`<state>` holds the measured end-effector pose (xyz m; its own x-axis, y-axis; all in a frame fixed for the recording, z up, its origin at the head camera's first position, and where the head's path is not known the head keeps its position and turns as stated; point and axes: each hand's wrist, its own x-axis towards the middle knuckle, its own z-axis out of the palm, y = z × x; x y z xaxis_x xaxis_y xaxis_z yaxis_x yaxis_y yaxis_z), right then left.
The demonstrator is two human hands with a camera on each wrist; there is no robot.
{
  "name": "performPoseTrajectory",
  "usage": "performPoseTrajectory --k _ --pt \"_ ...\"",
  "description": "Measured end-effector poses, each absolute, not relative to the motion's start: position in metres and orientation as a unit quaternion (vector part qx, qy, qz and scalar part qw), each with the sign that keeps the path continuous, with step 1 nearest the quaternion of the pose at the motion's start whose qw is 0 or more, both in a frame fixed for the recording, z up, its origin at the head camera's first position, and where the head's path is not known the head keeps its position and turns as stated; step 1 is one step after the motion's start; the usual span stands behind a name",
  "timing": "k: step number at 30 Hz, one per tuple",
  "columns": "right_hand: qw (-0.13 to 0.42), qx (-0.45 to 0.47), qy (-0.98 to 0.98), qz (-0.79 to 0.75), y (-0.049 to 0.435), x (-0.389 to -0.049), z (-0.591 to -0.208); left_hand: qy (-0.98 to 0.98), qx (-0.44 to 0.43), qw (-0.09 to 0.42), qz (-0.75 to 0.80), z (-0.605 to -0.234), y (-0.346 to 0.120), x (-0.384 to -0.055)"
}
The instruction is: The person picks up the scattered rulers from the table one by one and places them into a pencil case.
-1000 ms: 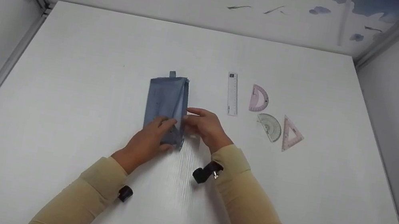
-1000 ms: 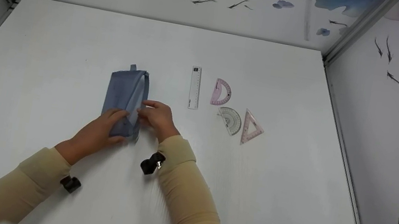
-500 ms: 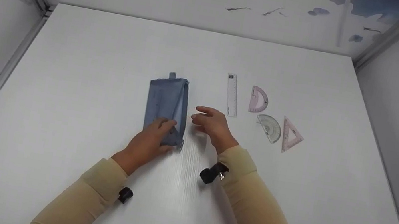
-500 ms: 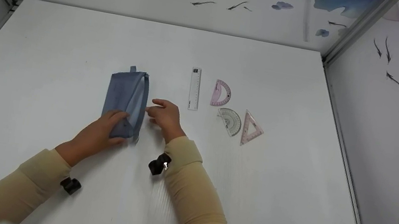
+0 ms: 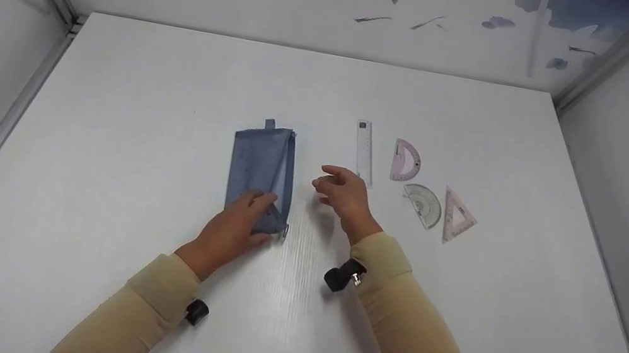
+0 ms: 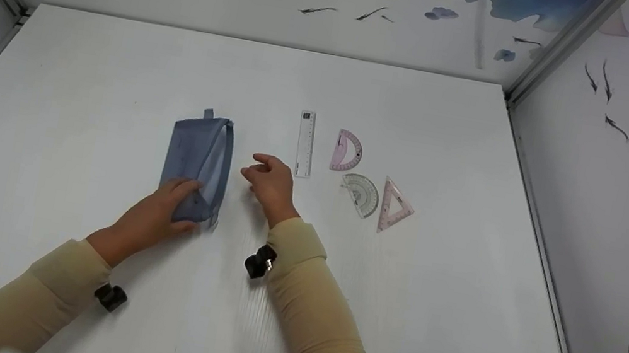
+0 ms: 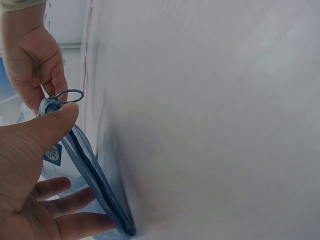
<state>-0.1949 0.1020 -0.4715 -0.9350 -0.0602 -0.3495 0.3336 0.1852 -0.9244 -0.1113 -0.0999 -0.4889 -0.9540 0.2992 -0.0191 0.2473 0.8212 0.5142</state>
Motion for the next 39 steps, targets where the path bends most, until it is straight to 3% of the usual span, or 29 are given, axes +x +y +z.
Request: performPoseTrajectory --k 9,39 --pt "0.112 0.058 0.815 -0.565 0.107 -0.197 -0.476 0.950 0.151 0.042 0.271 -0.493 -0.102 -0.110" --pt "0.040 -0.080 0.945 -0.314 0.144 -0.204 -0.482 0.951 0.156 0.022 0.265 -0.495 -0.100 -0.111"
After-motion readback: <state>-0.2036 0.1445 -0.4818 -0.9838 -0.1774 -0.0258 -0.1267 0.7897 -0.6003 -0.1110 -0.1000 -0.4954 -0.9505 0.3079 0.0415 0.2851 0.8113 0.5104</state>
